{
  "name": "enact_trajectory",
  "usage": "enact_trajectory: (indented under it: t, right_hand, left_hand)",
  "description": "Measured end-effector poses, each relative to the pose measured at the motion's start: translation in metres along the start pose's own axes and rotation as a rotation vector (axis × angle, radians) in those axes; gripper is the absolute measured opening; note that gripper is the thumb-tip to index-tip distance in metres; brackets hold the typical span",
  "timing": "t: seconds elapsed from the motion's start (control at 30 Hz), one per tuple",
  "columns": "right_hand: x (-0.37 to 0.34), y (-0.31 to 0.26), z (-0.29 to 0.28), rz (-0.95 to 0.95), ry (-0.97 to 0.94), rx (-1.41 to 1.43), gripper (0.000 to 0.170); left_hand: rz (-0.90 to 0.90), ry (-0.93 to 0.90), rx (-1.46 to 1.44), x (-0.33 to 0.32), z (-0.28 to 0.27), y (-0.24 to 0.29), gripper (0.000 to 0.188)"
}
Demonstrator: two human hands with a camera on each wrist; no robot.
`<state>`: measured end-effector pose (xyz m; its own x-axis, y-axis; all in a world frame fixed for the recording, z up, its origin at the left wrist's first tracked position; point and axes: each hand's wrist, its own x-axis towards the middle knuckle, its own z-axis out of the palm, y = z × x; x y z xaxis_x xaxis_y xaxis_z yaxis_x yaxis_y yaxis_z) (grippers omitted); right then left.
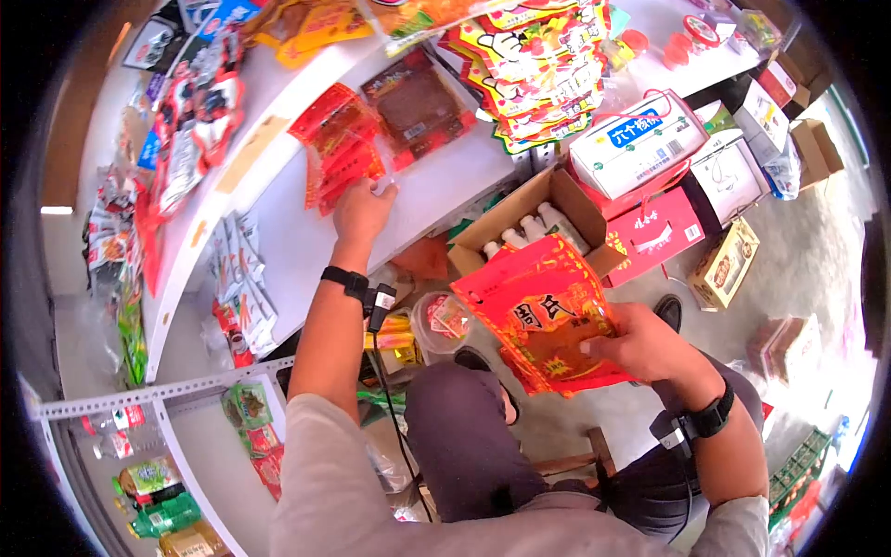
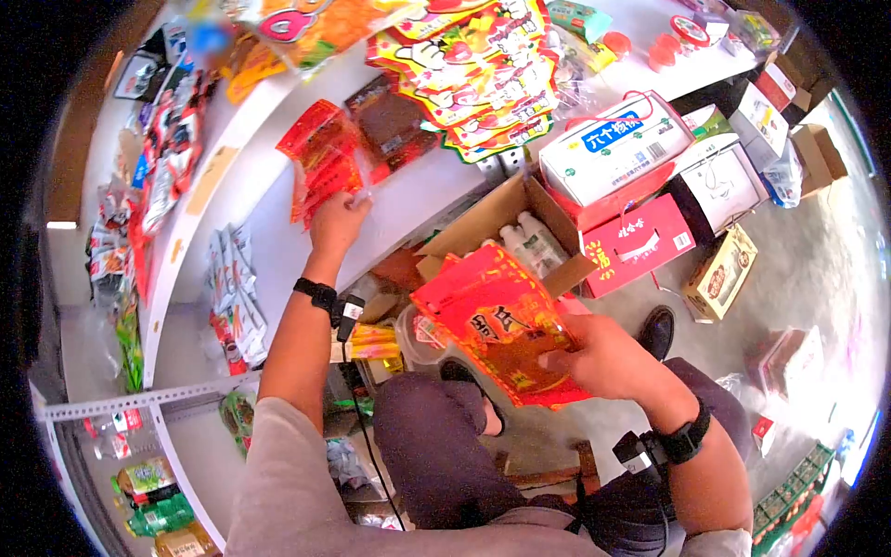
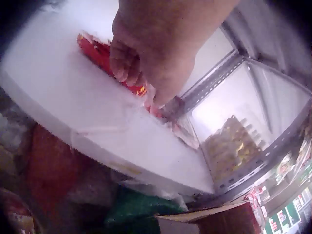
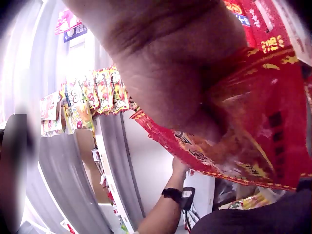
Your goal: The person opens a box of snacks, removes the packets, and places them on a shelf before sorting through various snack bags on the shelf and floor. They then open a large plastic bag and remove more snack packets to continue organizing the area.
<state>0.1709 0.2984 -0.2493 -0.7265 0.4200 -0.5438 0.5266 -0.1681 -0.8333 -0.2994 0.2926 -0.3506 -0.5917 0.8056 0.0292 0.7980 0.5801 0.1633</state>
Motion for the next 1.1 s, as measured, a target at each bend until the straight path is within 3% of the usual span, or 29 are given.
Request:
enact_trajectory:
  t: [0.1, 0.23, 0.37, 0.43, 0.47, 0.5, 0.6, 0.67, 0.73, 0.77, 0.8, 0.87, 0.97, 1.07, 1.1]
  right_hand:
    - [0.007, 0.001, -0.005, -0.065, -0.005, -0.011, 0.045]
    - [0.01, 0.003, -0.016, -0.013, -0.001, 0.071, 0.046]
    - [0.002, 0.002, -0.027, -0.078, 0.218, 0.214, 0.042]
    - [0.004, 0.012, -0.031, -0.263, 0.324, 0.35, 0.041]
    - [0.001, 0.01, -0.034, -0.329, 0.361, 0.42, 0.042]
    - [0.0, 0.014, -0.039, -0.337, 0.435, 0.393, 0.042]
    - [-0.007, 0.027, -0.045, -0.409, 0.549, 0.389, 0.039]
    - [-0.017, 0.022, -0.039, -0.439, 0.538, 0.498, 0.038]
    - [-0.029, 0.024, -0.04, -0.464, 0.503, 0.536, 0.038]
    - [-0.031, 0.027, -0.04, -0.467, 0.473, 0.517, 0.038]
    - [-0.031, 0.03, -0.04, -0.475, 0.448, 0.499, 0.038]
    - [-0.036, 0.036, -0.038, -0.507, 0.444, 0.435, 0.038]
    - [-0.049, 0.032, -0.03, -0.451, 0.418, 0.358, 0.035]
    - [-0.061, 0.025, -0.026, -0.445, 0.381, 0.297, 0.034]
    - [-0.06, 0.026, -0.027, -0.448, 0.377, 0.267, 0.036]
  left_hand:
    - [-0.016, 0.069, -0.172, 0.011, 0.055, -0.004, 0.041]
    - [0.067, -0.053, -0.322, -0.009, 0.046, 0.001, 0.025]
    - [0.171, -0.303, -0.385, -0.09, -0.009, 0.024, 0.015]
    - [0.471, -0.379, -0.395, -0.141, -0.043, 0.04, 0.011]
    - [0.445, -0.519, -0.334, -0.166, -0.07, 0.06, 0.011]
    - [0.628, -0.536, -0.292, -0.189, -0.09, 0.074, 0.012]
    - [0.701, -0.637, -0.379, -0.261, -0.118, 0.123, 0.012]
    - [0.805, -0.733, -0.422, -0.306, -0.098, 0.146, 0.012]
    - [0.922, -0.793, -0.148, -0.36, -0.028, 0.156, 0.016]
    - [0.884, -0.866, -0.05, -0.389, 0.002, 0.174, 0.016]
    - [0.996, -0.911, -0.059, -0.427, 0.06, 0.172, 0.021]
    - [0.963, -0.898, -0.229, -0.498, 0.09, 0.194, 0.026]
    - [0.934, -1.07, -0.296, -0.514, 0.057, 0.205, 0.034]
    - [0.653, -1.003, -0.169, -0.429, -0.029, 0.218, 0.034]
    - [0.517, -0.813, -0.334, -0.406, -0.037, 0.201, 0.032]
